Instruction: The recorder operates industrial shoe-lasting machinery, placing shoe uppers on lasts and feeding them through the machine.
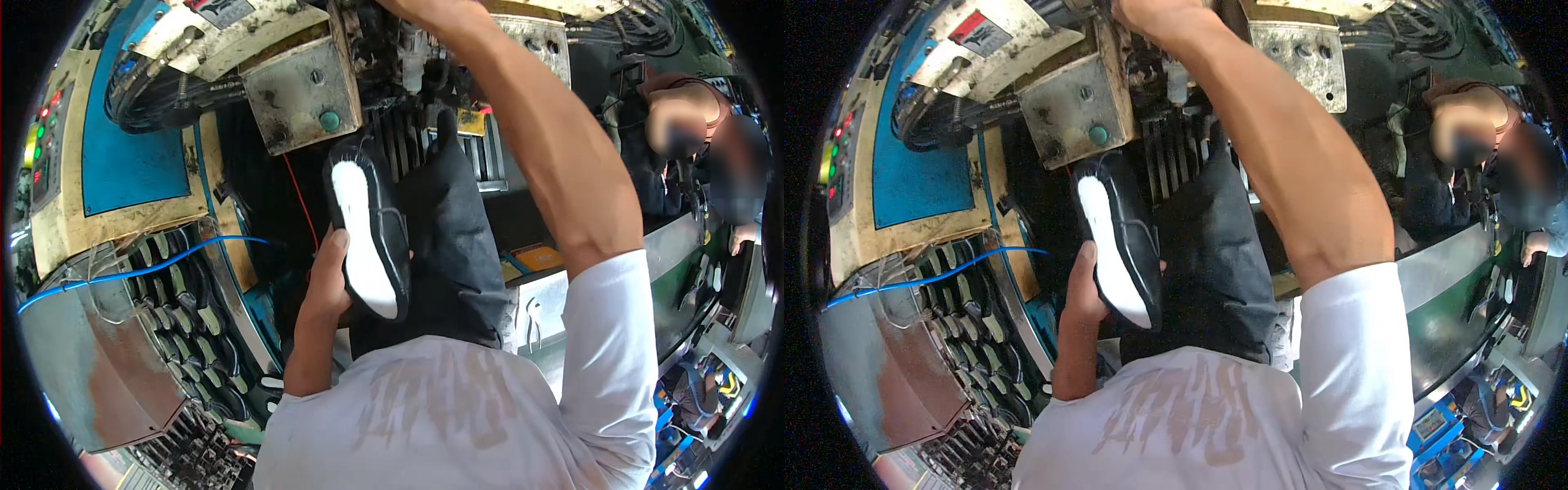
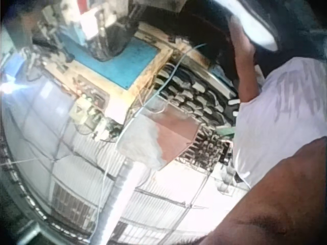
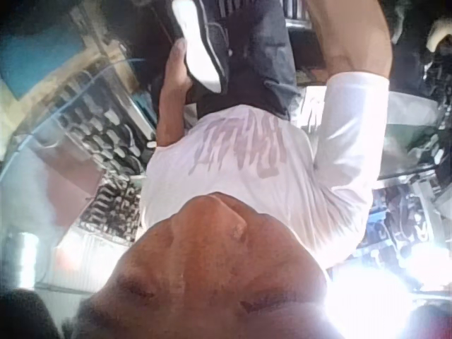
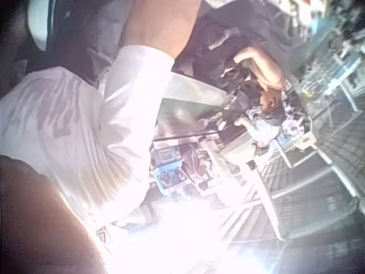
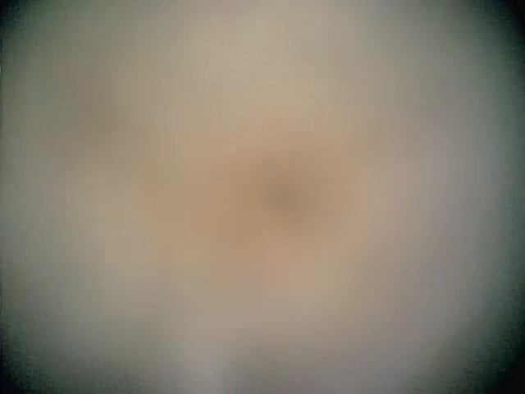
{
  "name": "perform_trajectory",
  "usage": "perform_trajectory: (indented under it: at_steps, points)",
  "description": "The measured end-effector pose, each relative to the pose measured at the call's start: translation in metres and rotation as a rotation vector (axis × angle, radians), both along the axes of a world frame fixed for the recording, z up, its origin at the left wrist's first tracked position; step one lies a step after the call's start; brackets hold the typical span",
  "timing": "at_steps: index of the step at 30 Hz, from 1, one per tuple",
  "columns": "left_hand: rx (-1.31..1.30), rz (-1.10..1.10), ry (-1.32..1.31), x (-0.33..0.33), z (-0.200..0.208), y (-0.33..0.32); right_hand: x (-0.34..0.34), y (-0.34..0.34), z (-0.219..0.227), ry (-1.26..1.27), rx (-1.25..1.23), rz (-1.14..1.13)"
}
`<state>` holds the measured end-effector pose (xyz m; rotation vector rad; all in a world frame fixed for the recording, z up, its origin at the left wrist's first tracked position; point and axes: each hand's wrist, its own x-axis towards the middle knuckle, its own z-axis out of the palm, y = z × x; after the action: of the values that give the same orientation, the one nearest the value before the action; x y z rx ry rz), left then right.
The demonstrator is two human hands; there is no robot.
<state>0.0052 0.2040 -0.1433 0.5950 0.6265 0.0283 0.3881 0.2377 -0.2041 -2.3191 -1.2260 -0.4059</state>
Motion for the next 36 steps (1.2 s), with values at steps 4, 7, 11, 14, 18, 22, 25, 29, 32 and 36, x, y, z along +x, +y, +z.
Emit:
perform_trajectory:
  at_steps: [4,7,11,14,18,22,25,29,32,36]
  points:
    - [0.110,-0.029,0.011,0.012,0.007,0.000,0.014,-0.015,-0.006,-0.051,0.037,0.025]
    - [0.194,0.026,0.059,0.003,-0.004,-0.004,0.017,-0.020,0.012,-0.117,0.083,0.063]
    - [0.393,0.018,0.095,-0.002,0.006,-0.010,0.004,-0.027,0.052,-0.205,0.141,0.117]
    - [0.368,0.141,0.137,-0.024,0.022,-0.012,-0.085,-0.043,0.084,0.308,0.339,0.320]
    - [0.311,0.125,0.100,-0.025,0.018,-0.023,-0.230,-0.121,0.057,1.858,0.475,0.282]
    - [0.245,0.244,-0.018,-0.086,-0.012,-0.051,-0.295,-0.124,0.043,1.937,0.663,0.059]
    - [0.210,0.354,-0.100,-0.127,-0.024,-0.068,-0.313,-0.119,0.008,1.841,0.501,0.187]
    - [0.380,0.707,0.122,-0.214,-0.003,-0.096,-0.337,-0.121,0.025,1.789,0.140,0.475]
    - [0.432,1.096,0.337,-0.293,0.018,-0.124,-0.314,-0.120,-0.043,1.478,0.087,0.514]
    - [0.711,1.408,0.791,-0.399,0.018,-0.172,-0.211,-0.166,-0.184,1.260,-0.017,0.379]
